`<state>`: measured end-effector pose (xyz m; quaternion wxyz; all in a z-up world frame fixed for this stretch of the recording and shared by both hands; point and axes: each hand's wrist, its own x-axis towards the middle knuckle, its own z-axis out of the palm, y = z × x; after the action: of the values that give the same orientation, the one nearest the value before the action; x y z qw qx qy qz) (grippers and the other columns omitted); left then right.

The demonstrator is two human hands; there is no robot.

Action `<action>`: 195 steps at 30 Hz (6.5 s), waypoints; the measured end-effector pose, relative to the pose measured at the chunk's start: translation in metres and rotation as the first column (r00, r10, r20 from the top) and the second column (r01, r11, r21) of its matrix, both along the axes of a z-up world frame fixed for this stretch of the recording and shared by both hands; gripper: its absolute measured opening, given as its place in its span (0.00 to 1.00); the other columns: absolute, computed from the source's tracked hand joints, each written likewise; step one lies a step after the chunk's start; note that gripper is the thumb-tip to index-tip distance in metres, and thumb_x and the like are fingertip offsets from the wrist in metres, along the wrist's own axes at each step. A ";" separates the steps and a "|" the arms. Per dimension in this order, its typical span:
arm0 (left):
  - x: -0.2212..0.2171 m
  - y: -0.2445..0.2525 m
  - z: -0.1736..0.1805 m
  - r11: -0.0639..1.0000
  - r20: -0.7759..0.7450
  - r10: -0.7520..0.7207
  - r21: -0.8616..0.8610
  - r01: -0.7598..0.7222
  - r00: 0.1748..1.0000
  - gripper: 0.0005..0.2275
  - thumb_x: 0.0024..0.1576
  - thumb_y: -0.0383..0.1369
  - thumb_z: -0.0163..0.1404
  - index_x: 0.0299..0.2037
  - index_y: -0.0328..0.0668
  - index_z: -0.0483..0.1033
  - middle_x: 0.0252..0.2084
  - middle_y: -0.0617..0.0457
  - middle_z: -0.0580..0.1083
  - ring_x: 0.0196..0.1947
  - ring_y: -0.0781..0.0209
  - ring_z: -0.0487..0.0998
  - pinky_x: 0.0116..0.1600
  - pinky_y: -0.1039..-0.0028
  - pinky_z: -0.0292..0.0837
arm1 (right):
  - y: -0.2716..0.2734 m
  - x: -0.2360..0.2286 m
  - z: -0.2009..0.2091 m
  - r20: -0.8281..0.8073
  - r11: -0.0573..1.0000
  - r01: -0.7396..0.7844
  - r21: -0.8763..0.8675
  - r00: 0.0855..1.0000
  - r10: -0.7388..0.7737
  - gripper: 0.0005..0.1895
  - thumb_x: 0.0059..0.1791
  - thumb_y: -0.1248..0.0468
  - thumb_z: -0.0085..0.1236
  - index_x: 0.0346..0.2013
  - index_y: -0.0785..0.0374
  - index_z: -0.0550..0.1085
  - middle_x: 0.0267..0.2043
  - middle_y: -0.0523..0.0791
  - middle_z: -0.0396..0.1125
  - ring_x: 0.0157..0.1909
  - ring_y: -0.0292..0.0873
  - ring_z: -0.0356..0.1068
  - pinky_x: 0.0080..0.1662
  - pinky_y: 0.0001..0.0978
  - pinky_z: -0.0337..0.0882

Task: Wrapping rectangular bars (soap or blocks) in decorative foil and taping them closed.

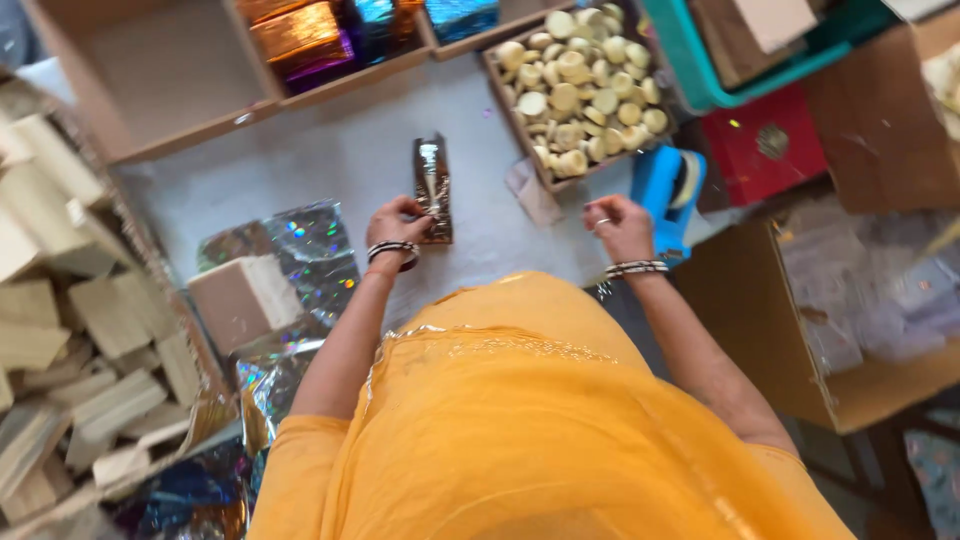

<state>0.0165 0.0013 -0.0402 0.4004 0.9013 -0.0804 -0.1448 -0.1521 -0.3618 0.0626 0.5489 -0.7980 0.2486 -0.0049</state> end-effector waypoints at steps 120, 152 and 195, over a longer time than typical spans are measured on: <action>-0.007 -0.001 0.036 0.990 -0.223 0.132 0.080 -0.117 0.966 0.11 0.45 0.44 0.66 0.35 0.57 0.83 0.40 0.58 0.82 0.43 0.58 0.82 0.50 0.66 0.76 | 0.167 0.189 -0.010 -0.741 0.427 -0.859 -0.284 0.479 0.471 0.32 0.41 0.36 0.69 0.27 0.65 0.80 0.30 0.49 0.75 0.39 0.49 0.77 0.46 0.40 0.74; -0.011 -0.008 0.043 0.978 -0.160 0.174 0.141 -0.152 0.972 0.10 0.48 0.46 0.62 0.35 0.58 0.82 0.36 0.55 0.81 0.40 0.53 0.83 0.47 0.62 0.77 | 0.140 0.160 -0.045 -0.414 0.497 -0.765 -0.409 0.641 0.646 0.25 0.49 0.40 0.60 0.41 0.60 0.79 0.35 0.53 0.73 0.41 0.57 0.73 0.44 0.49 0.70; -0.045 -0.006 0.041 0.991 0.203 0.100 0.066 -0.116 0.974 0.05 0.51 0.41 0.62 0.33 0.57 0.84 0.38 0.58 0.77 0.42 0.56 0.80 0.42 0.62 0.76 | 0.156 0.130 -0.095 -0.284 0.930 -0.351 -0.109 0.908 0.309 0.15 0.44 0.58 0.72 0.38 0.62 0.77 0.31 0.40 0.75 0.32 0.34 0.73 0.37 0.30 0.73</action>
<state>-0.0287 -0.0051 0.0005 0.3622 0.9292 -0.0653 -0.0347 -0.0220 -0.2056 -0.0324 0.4391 -0.8631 0.1788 0.1741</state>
